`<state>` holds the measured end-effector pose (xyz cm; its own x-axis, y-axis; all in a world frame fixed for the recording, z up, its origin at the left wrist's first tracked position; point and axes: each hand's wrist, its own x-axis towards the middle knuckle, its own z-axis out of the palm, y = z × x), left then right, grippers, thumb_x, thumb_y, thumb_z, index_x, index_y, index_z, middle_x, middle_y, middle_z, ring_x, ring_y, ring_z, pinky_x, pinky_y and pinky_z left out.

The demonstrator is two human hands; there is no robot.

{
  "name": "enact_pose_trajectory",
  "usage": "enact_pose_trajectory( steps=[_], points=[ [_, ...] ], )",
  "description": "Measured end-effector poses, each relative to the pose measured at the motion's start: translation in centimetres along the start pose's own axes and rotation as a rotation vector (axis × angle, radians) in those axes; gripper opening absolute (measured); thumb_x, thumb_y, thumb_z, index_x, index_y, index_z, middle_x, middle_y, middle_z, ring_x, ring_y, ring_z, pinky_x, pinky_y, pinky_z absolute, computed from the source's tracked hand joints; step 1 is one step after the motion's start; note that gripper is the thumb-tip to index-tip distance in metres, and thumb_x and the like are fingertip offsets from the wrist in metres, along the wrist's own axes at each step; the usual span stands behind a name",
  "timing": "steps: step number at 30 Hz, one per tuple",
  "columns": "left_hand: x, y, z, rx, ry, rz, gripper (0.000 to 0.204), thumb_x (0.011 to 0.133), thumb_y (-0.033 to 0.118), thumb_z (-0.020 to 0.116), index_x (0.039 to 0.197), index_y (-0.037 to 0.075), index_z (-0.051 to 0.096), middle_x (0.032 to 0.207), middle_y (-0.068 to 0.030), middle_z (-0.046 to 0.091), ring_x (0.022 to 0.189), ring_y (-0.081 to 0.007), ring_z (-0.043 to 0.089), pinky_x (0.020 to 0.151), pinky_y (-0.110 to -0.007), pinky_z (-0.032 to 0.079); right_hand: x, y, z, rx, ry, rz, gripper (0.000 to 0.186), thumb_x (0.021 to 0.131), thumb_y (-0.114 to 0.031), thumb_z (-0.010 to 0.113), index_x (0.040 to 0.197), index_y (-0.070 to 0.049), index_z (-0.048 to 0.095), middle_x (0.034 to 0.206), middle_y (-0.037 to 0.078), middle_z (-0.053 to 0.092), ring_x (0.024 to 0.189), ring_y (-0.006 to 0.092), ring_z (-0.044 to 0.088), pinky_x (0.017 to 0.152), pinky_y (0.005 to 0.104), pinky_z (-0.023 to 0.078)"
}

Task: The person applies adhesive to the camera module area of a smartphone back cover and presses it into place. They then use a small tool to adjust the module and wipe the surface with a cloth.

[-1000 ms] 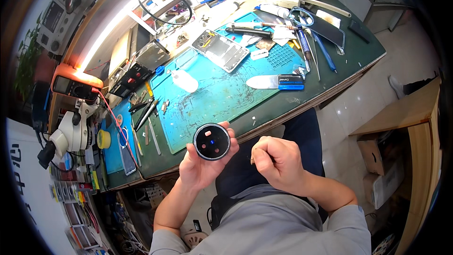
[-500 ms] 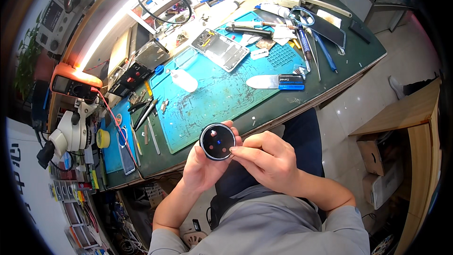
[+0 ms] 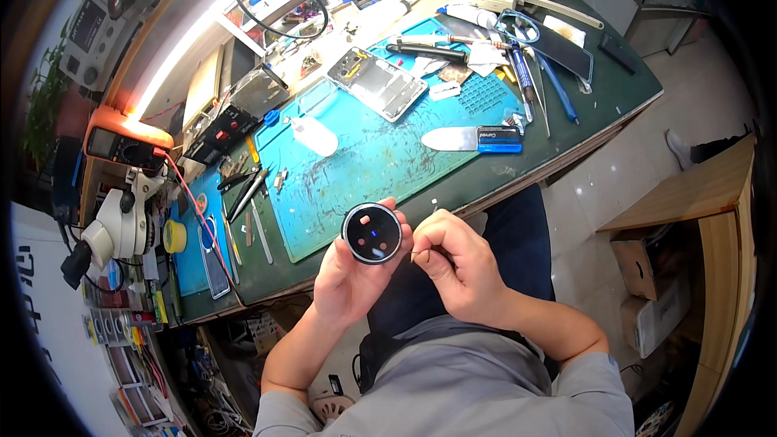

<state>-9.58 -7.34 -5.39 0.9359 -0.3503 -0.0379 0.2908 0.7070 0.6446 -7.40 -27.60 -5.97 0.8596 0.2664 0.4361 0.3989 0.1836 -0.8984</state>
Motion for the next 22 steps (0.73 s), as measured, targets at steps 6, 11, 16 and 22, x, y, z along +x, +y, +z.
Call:
enact_pose_trajectory(
  steps=[6,11,16,22],
  points=[
    [0.0,-0.2,-0.7,-0.255,-0.049,-0.046,0.086,0.103,0.049,0.062,0.159,-0.007,0.026,0.150,-0.0222,0.050,0.143,-0.0309,0.049,0.127,-0.046,0.032,-1.3,-0.9,-1.4,0.496,0.075,0.273,0.007,0.099,0.002,0.069,0.103,0.002,0.063,0.109,0.014,0.071,0.091,0.0156,0.074,0.082,0.0279,0.061],
    [0.1,-0.2,-0.5,-0.287,-0.021,-0.060,0.090,0.100,0.048,0.066,0.158,-0.009,0.026,0.148,-0.0245,0.051,0.141,-0.0321,0.050,0.126,-0.045,0.033,-2.5,-0.1,-5.5,0.454,0.158,0.398,0.019,0.096,0.004,0.072,0.105,-0.002,0.056,0.100,0.016,0.075,0.087,0.0177,0.075,0.081,0.0307,0.063],
    [0.0,0.2,-0.1,-0.263,0.032,-0.067,0.092,0.097,0.048,0.072,0.157,-0.007,0.028,0.148,-0.0232,0.048,0.139,-0.0334,0.050,0.125,-0.046,0.036,-4.7,2.7,-11.0,0.307,0.364,0.555,0.023,0.101,-0.008,0.069,0.121,0.003,0.068,0.096,0.010,0.075,0.078,0.0149,0.072,0.075,0.0281,0.060],
    [1.0,1.2,-0.3,-0.281,-0.030,-0.038,0.096,0.098,0.051,0.069,0.158,-0.009,0.025,0.150,-0.0248,0.045,0.141,-0.0349,0.049,0.125,-0.047,0.036,-11.9,13.5,-23.5,-0.104,0.592,0.841,0.025,0.102,-0.015,0.070,0.119,0.003,0.074,0.094,0.012,0.075,0.076,0.0141,0.071,0.071,0.0278,0.062]
  ],
)
